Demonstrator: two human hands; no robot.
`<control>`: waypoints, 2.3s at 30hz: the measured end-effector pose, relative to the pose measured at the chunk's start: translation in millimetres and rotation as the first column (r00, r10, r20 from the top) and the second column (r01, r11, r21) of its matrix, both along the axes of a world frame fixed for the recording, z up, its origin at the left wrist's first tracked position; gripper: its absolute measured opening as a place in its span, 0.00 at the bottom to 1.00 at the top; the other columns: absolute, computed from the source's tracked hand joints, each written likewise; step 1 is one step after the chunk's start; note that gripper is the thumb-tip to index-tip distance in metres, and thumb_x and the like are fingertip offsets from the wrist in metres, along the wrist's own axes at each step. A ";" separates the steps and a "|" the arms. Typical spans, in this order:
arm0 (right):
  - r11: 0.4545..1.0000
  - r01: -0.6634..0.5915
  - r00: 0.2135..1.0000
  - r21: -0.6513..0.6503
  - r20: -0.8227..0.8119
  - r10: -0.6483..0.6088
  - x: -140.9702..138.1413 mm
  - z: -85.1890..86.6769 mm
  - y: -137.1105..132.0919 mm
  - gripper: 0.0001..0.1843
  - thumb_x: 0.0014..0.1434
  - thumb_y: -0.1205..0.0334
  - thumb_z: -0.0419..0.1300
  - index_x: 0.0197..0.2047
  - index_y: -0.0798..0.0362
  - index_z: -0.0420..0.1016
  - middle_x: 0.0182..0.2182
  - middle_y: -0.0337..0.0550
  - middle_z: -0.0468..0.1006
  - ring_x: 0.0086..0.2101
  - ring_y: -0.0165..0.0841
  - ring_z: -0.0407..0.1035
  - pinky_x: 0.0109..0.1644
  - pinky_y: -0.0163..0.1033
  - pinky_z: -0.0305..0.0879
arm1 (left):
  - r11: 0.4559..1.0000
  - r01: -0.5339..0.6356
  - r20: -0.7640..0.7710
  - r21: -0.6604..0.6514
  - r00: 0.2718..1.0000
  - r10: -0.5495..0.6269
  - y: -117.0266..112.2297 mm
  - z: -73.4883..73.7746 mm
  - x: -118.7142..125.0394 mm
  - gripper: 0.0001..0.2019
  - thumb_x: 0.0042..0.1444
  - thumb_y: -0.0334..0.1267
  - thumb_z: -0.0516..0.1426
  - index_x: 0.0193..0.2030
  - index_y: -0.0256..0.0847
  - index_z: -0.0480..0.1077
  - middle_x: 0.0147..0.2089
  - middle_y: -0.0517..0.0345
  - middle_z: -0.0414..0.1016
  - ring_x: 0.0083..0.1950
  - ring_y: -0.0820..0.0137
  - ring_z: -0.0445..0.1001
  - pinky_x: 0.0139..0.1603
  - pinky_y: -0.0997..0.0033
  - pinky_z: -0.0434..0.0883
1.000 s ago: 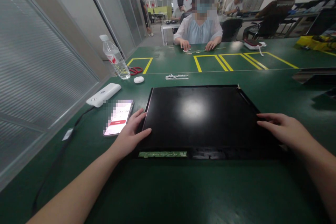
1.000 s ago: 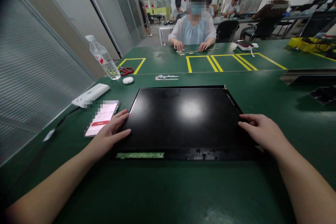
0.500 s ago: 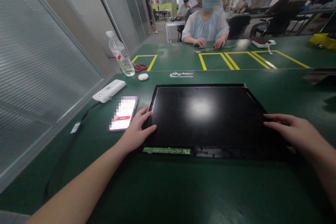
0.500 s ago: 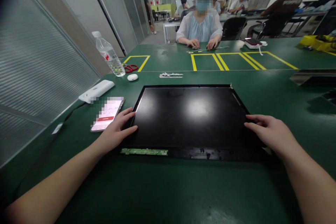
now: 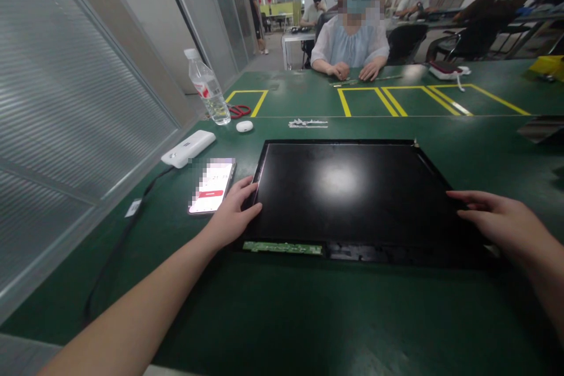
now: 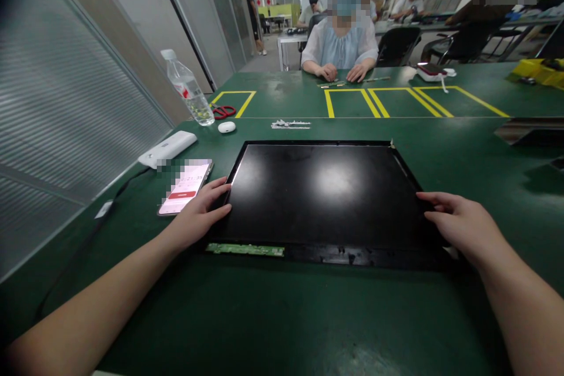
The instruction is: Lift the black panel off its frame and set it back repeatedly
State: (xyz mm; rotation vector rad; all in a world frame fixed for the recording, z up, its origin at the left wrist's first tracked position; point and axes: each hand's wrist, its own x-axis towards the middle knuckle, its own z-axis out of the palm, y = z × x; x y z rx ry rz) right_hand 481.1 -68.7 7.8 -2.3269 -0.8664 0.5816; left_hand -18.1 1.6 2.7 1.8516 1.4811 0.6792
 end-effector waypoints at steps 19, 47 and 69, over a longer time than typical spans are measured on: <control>0.999 -0.024 0.999 0.049 0.035 0.022 13.5 -13.0 0.5 0.28 0.36 0.57 0.63 0.44 0.46 0.88 0.33 0.46 0.80 0.31 0.42 0.74 0.32 0.46 0.69 | 0.999 0.001 -0.027 0.033 1.000 0.000 6.1 -5.4 -0.2 0.27 0.60 0.43 0.60 0.66 0.45 0.76 0.78 0.45 0.63 0.80 0.45 0.59 0.81 0.40 0.54; 1.000 0.021 1.000 0.004 -0.006 -0.021 0.8 -2.7 0.9 0.30 0.37 0.60 0.62 0.47 0.48 0.86 0.32 0.44 0.80 0.31 0.40 0.72 0.34 0.44 0.68 | 0.992 0.102 -0.206 0.069 0.975 -0.085 -3.3 -2.7 0.8 0.31 0.65 0.42 0.58 0.75 0.45 0.66 0.82 0.41 0.54 0.83 0.45 0.53 0.79 0.36 0.56; 0.963 -0.229 0.909 -0.142 0.322 0.263 15.9 -13.1 0.7 0.33 0.44 0.45 0.57 0.50 0.49 0.86 0.46 0.53 0.79 0.35 0.45 0.75 0.42 0.53 0.74 | 0.776 0.575 -0.286 0.259 0.813 -0.507 -11.7 23.9 -17.7 0.20 0.63 0.36 0.69 0.62 0.46 0.79 0.66 0.44 0.77 0.65 0.55 0.79 0.62 0.54 0.79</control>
